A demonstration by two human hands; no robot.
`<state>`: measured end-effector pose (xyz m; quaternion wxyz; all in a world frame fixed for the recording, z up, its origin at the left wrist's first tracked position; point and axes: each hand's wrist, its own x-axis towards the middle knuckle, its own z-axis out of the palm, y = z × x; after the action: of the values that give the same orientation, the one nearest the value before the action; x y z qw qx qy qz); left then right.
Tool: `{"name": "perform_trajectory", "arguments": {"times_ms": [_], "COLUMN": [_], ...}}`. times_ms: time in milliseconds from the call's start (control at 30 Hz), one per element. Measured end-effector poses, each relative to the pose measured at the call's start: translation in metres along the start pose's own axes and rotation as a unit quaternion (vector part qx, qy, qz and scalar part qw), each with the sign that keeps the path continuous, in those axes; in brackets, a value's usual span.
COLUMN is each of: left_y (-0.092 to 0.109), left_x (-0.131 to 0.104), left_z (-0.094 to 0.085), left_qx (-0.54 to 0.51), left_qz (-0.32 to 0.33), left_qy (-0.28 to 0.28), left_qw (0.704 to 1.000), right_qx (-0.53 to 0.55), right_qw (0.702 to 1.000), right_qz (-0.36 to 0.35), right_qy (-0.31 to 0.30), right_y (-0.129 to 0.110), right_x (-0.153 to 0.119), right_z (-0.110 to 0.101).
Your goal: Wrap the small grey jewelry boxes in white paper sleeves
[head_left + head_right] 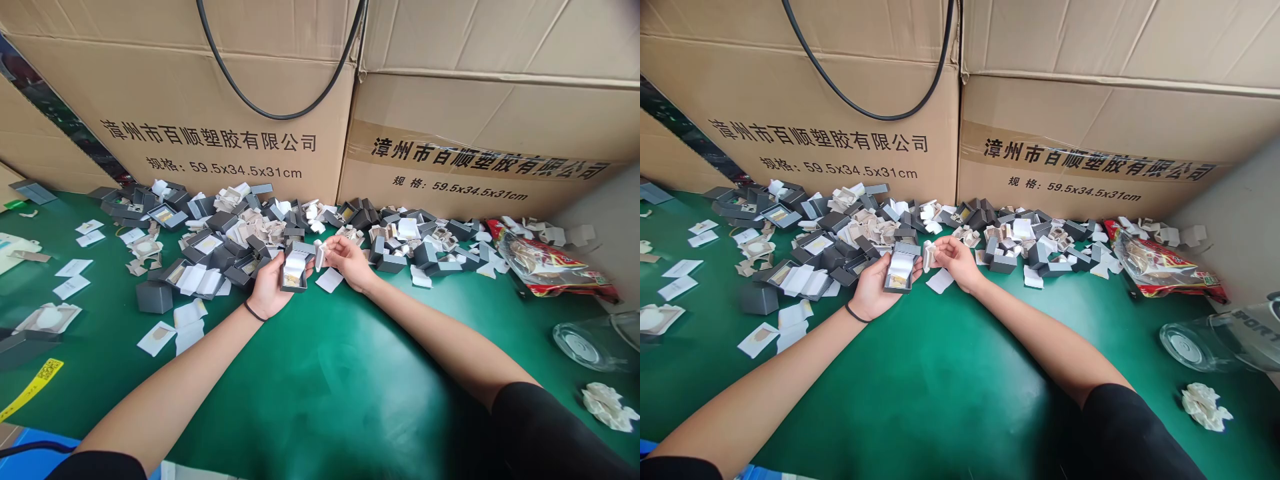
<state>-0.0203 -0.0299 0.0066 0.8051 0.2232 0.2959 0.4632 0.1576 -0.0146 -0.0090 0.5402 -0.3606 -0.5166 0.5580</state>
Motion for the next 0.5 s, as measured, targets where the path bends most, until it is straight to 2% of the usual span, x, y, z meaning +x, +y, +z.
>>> {"name": "perform_trajectory", "arguments": {"times_ms": [67,133,367,500], "left_y": [-0.001,-0.001,0.002,0.005], "left_x": [0.001,0.001,-0.003,-0.006], "left_z": [0.0,0.0,0.005,0.009], "left_qx": [-0.008,-0.012,-0.036,-0.037], "left_qz": [0.014,0.021,0.025,0.018], "left_qy": [0.011,0.02,0.015,0.013], "left_qw": [1.0,1.0,0.999,0.999], "right_qx": [0.062,0.095,0.155,0.177], "right_qw": [0.997,0.993,0.98,0.97], "right_qz": [0.047,0.063,0.116,0.132], "right_qy": [-0.015,-0.015,-0.05,-0.102], "right_y": [0.0,0.0,0.005,0.003], "right_x": [0.004,0.007,0.011,0.01], "right_z": [-0.005,-0.009,-0.017,-0.017]}}
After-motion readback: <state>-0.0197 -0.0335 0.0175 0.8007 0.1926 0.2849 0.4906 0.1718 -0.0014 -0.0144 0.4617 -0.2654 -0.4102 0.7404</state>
